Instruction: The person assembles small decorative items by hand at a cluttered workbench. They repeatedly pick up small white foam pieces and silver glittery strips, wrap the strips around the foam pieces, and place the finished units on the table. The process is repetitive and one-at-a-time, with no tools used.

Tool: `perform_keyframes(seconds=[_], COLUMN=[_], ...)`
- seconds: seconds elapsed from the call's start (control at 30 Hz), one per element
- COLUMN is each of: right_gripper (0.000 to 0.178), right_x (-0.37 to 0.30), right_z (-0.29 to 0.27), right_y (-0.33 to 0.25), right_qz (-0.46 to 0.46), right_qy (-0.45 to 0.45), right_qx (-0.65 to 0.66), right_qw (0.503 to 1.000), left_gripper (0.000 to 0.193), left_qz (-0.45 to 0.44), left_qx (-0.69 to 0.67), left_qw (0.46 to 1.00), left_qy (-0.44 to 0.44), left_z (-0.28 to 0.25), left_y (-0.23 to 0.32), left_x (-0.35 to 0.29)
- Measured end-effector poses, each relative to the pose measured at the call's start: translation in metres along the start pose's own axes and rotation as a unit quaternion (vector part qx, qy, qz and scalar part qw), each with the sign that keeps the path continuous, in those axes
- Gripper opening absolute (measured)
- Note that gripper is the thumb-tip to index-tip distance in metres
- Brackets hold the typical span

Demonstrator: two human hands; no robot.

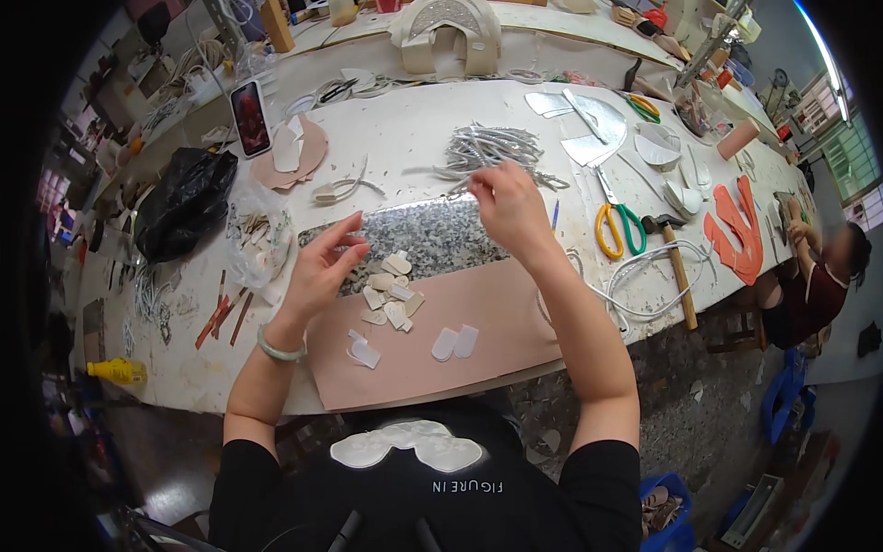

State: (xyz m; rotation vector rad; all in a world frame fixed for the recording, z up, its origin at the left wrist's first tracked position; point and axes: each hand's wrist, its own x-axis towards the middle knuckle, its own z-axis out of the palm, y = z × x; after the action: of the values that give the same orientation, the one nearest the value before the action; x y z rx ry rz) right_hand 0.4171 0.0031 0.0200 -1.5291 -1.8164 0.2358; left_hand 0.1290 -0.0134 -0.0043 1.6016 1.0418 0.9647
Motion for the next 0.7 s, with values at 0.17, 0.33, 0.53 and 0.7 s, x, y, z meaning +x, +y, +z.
perform_keyframes(seconds=[0.17,0.33,0.53,0.7], right_gripper=[0.009,0.048,0.065,0.038], right_x=[-0.079,-0.129,-0.187,-0.218], right_z=[-0.018,-0.049,-0.113,-0.106], right_y=[-0.042,-0.039,0.044,0.098], right_qz=[-0.029,-0.013,0.055,0.012], right_qy=[-0.086,-0.065,-0.052,-0.052], right_qx=[0.112,0.02,-0.07,-0.097], right_qw=[0.99,0.998,0.995,0.994], left_gripper=[0.027,0.024,0.024,0.025], left_qz=[-0.096,-0.13,-0.102,-0.093], left_qx=[-0.161,-0.142,-0.219,-0.257], left_qw=[0.981,0.98,0.97,0.96], left_qy=[-0.053,-0.041,0.04,0.059], left_z=[0.032,0.036,0.016,0.013], left_y=[0.02,0.029,0.028,0.016], left_x=[-0.023,-0.044,-0.063,-0.068])
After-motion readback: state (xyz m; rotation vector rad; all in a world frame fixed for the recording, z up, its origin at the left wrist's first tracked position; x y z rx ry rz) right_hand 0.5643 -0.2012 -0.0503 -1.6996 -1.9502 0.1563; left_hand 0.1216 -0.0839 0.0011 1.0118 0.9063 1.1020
